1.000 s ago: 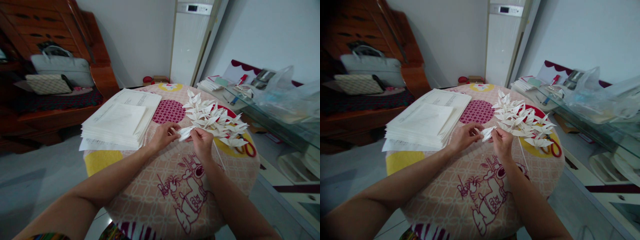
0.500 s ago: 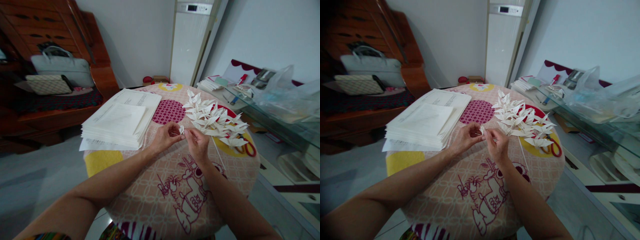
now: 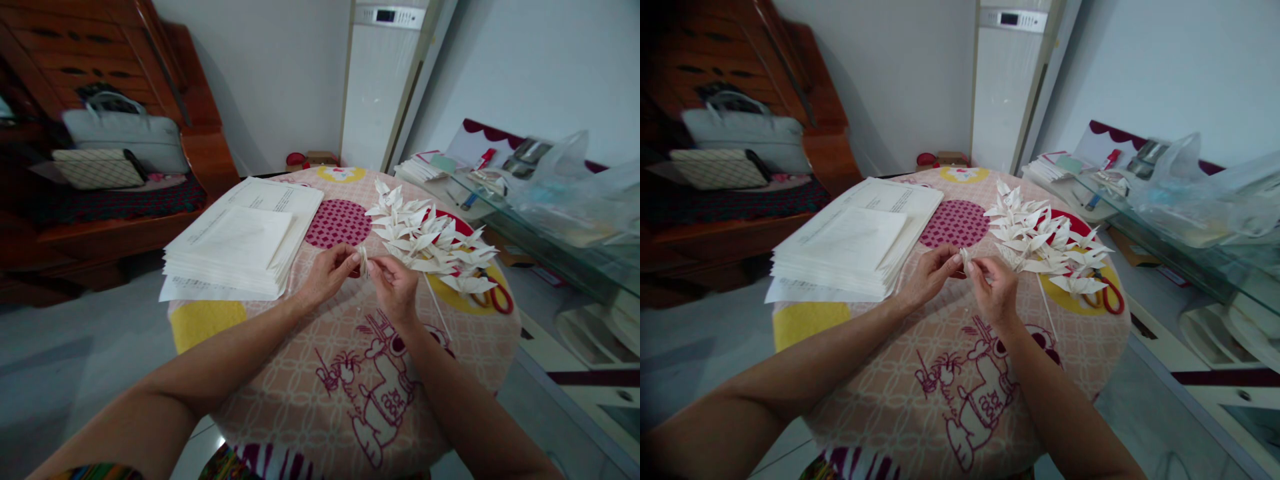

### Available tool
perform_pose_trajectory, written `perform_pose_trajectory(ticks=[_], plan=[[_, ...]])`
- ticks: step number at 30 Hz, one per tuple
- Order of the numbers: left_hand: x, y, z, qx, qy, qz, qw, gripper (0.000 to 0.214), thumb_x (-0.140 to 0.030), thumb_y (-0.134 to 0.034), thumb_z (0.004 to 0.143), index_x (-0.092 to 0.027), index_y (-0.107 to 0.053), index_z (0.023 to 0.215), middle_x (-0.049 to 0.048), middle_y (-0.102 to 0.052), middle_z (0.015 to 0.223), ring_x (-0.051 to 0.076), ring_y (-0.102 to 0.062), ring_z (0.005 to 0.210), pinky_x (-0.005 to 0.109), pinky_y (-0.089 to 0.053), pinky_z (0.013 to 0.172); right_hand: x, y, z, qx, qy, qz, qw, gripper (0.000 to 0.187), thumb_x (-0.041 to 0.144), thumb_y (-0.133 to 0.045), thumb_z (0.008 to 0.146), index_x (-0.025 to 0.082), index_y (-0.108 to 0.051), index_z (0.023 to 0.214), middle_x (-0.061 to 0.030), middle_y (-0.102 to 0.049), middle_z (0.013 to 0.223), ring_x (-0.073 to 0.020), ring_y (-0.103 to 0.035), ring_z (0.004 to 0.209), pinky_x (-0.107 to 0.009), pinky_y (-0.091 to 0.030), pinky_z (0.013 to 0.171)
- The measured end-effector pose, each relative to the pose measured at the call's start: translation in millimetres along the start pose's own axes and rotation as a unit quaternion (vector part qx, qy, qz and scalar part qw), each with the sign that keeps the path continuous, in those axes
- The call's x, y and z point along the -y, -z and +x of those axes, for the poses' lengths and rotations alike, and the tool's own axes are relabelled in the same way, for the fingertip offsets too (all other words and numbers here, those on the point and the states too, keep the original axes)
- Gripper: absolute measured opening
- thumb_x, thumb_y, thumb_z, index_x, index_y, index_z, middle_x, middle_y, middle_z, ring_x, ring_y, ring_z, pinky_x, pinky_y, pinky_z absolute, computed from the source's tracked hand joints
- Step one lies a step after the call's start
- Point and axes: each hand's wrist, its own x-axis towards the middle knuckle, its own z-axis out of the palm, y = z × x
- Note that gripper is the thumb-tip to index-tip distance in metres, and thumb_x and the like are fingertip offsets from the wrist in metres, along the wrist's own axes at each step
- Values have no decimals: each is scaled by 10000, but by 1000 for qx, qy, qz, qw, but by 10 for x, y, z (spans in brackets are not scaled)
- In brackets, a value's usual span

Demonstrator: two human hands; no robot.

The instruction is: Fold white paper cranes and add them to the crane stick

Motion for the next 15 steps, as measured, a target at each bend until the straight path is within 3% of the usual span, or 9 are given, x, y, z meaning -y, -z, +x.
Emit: perform_pose_trajectory(ticks=[8, 15], plan=[[18, -10, -5, -15, 12, 1, 1000, 414, -550, -668, 858, -142, -597, 847, 5, -602, 740, 121, -640, 680, 273, -618, 675, 3, -8, 15, 13, 52, -28, 998, 132, 254, -610, 913, 195, -726, 886, -48, -725, 841, -172, -674, 771, -305, -553, 711], [74, -16, 15, -30, 18, 2, 999, 342, -483, -659, 867, -150, -583, 846, 1, -599, 739, 117, -638, 663, 278, -619, 664, -33, -25, -1, 14, 50, -33, 998, 139, 259, -614, 898, 205, -740, 924, -60, -732, 876, -187, -688, 798, -309, -571, 701]])
